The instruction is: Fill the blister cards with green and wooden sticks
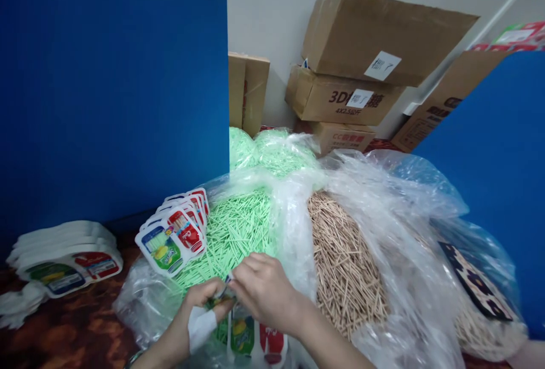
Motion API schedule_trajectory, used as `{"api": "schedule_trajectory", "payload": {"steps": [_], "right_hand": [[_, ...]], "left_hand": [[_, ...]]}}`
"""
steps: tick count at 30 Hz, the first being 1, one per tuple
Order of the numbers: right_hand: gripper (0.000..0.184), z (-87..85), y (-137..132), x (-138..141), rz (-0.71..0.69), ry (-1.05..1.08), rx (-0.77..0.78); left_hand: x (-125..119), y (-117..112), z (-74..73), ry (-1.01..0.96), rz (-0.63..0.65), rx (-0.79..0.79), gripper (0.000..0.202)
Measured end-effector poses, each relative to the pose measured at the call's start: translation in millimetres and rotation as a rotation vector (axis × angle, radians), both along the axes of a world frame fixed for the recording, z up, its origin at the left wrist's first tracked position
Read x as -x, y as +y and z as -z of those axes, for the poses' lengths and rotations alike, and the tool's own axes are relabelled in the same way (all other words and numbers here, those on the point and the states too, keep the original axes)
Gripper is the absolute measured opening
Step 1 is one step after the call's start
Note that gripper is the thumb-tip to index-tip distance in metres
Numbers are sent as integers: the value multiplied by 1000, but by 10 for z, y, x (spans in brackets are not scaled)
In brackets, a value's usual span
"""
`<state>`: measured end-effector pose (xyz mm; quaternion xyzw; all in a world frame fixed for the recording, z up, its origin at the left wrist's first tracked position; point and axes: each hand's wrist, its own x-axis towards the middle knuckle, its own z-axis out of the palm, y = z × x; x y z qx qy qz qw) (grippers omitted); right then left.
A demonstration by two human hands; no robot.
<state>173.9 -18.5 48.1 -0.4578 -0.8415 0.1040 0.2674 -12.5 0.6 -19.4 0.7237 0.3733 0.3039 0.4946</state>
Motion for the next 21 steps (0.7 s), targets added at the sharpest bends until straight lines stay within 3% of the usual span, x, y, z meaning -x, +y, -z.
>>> {"api": "schedule_trajectory", "payload": {"steps": [2, 4, 6, 8, 12, 14, 17, 21], "right_hand": [[23, -19, 118, -95, -72, 150, 176], [28, 29, 305, -198, 25, 245, 278], [29, 154, 516, -241, 248, 81, 298], [27, 336, 695, -183, 346, -180, 351], [38, 708, 876, 115, 440, -393, 380], [33, 838, 913, 241, 481, -462, 374], [20, 961, 951, 337, 518, -529, 363], [22, 1035, 954, 359, 515, -582, 349]], "left_hand": [[57, 6, 2, -7, -42, 10, 26], [90, -3, 9, -35, -44, 23, 25], [104, -18, 32, -60, -32, -3, 24], [111, -30, 70, -82, -23, -65, 25], [145, -34, 159, -121, 8, -150, 24], [164, -35, 201, -126, 7, -162, 23], [164, -45, 267, -136, -22, -174, 24], [126, -53, 356, -151, -59, -183, 25]]}}
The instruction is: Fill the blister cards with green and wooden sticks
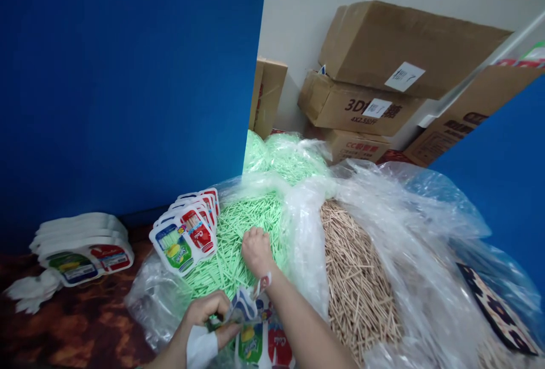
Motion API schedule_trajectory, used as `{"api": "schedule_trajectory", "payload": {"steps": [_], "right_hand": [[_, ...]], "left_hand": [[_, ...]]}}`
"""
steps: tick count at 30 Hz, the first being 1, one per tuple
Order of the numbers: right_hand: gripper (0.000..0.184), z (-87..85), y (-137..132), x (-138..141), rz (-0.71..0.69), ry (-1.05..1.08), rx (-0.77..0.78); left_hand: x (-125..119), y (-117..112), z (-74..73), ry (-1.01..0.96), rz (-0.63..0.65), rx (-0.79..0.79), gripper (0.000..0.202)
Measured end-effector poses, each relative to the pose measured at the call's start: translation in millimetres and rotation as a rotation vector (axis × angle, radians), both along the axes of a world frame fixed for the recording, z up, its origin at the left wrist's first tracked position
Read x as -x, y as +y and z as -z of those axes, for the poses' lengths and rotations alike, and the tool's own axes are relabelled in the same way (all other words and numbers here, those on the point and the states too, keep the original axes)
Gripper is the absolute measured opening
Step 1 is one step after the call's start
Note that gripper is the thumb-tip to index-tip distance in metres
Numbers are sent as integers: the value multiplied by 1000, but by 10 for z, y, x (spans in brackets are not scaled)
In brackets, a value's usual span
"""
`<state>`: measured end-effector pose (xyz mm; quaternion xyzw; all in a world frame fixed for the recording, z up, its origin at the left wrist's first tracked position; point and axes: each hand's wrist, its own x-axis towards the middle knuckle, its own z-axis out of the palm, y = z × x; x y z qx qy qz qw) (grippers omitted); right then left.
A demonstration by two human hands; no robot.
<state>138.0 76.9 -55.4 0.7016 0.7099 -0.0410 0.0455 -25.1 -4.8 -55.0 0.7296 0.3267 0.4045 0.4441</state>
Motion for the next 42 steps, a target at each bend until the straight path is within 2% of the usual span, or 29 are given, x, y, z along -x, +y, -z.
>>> {"api": "schedule_trajectory", "payload": {"steps": [5, 10, 12, 16, 21, 25, 28, 33, 37, 39, 42], "right_hand": [[20, -103, 14, -202, -28, -9, 46], [22, -286, 227, -495, -62, -19, 62], [21, -281, 303, -502, -97, -32, 71], [20, -160, 342, -372, -167, -23, 71], [18, -111, 298, -333, -179, 119, 47], [17, -242, 279, -479, -105, 365, -3], [8, -349, 187, -570, -29, 665, -17], [30, -408, -93, -516, 137, 1258, -28], [42, -446, -192, -454, 244, 1597, -34], [43, -529, -199, -445, 282, 1707, -32], [39, -760, -240, -393, 327, 1821, -90]], "left_hand": [[11, 20, 66, -40, 12, -6, 25], [7, 17, 70, -21, 9, 9, 22], [-4, 14, 44, -9, 13, 23, 23], [8, 15, -43, 14, 22, 61, 22], [42, 1, -148, 35, -13, 97, 23], [52, -8, -216, 76, -21, 149, 24], [45, 9, -232, 77, -46, 161, 27], [7, 69, -209, 101, -36, 206, 27], [5, 94, -169, 124, -51, 182, 30], [19, 94, -143, 125, -45, 179, 28], [37, 100, -122, 109, -78, 180, 27]]}}
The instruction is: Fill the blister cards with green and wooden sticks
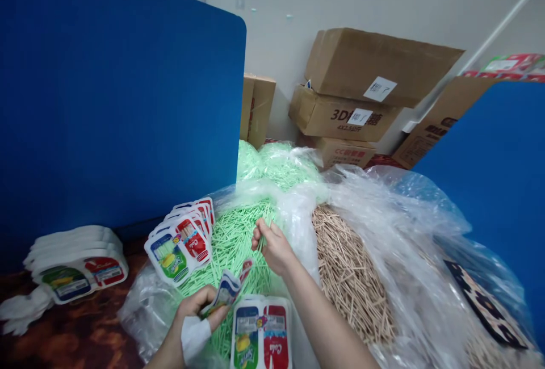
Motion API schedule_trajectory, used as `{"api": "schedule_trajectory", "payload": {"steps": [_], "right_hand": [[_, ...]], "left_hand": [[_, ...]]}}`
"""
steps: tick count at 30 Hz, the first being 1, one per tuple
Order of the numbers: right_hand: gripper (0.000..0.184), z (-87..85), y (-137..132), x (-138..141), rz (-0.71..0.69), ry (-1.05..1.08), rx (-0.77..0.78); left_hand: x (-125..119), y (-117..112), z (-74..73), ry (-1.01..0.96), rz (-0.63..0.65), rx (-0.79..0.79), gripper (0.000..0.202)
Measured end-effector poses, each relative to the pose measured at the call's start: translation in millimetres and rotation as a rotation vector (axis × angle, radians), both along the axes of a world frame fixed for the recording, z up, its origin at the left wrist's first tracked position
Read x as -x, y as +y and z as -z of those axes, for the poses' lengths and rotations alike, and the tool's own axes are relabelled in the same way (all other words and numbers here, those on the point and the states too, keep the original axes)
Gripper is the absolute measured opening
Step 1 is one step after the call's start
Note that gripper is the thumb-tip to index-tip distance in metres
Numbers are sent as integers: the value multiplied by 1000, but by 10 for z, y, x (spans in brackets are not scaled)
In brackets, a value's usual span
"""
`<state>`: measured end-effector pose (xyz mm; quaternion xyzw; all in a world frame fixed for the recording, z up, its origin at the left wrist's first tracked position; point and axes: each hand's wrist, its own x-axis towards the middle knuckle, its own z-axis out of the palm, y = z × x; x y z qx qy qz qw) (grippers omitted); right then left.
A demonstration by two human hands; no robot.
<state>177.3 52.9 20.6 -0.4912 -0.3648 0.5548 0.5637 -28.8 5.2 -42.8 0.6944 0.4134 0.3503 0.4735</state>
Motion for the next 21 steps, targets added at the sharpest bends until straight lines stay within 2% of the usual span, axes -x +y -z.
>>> {"api": "schedule_trajectory", "payload": {"steps": [4, 6, 9, 12, 16, 21], "right_hand": [[29, -354, -176, 197, 128, 112, -192], [25, -453, -280, 311, 147, 65, -314], [22, -468, -387, 433, 153, -123, -423], [22, -408, -427, 486, 171, -265, -458], [22, -387, -440, 517, 178, -303, -482], [22, -437, -465, 559, 191, -312, -489]], "left_hand": [[-16, 30, -50, -10, -83, -63, 23], [-34, 46, -98, -11, -99, -125, 20], [-59, 59, -160, -10, -83, -221, 16], [-75, 55, -192, 23, -59, -281, 17], [-84, 51, -195, 31, -67, -351, 17], [-97, 66, -210, 19, -83, -358, 16]]}}
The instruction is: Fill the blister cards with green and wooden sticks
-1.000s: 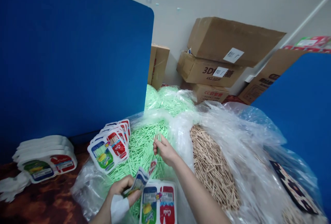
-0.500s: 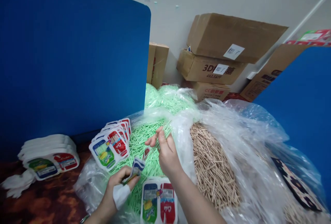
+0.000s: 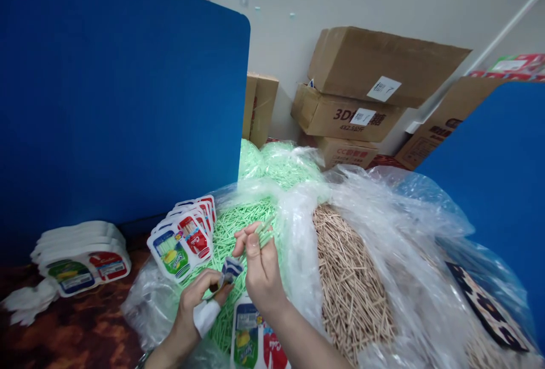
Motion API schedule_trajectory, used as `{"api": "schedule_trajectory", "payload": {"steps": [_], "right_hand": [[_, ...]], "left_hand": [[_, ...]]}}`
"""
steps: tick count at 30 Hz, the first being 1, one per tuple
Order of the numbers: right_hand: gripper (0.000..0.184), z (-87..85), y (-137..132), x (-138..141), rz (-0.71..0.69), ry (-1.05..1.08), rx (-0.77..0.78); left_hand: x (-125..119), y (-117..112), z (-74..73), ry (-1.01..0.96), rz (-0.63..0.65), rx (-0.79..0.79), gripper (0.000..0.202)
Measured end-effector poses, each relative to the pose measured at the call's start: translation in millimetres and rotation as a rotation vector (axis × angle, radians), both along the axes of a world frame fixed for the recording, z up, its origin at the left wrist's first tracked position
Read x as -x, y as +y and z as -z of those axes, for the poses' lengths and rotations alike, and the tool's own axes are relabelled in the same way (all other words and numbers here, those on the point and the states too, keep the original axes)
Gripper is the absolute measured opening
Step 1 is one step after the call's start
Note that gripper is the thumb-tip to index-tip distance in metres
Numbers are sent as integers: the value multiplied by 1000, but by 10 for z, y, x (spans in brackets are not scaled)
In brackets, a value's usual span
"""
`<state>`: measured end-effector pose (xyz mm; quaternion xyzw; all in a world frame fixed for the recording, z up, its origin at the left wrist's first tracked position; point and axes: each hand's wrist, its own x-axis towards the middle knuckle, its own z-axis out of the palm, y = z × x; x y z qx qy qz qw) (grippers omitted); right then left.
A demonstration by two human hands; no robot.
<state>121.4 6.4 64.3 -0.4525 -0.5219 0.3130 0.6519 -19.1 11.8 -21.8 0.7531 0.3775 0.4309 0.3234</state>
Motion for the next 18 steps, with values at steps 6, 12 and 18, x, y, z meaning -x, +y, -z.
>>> {"api": "schedule_trajectory", "payload": {"steps": [6, 12, 18], "right_hand": [[32, 53, -17, 45, 77, -95, 87], [23, 152, -68, 102, 111, -230, 41], [16, 246, -91, 78, 181, -437, -14]], "left_hand": [[-17, -3, -48, -35, 45, -27, 10], [-50, -5, -98, -40, 24, -48, 14], [-76, 20, -145, -85, 44, -43, 13]]}}
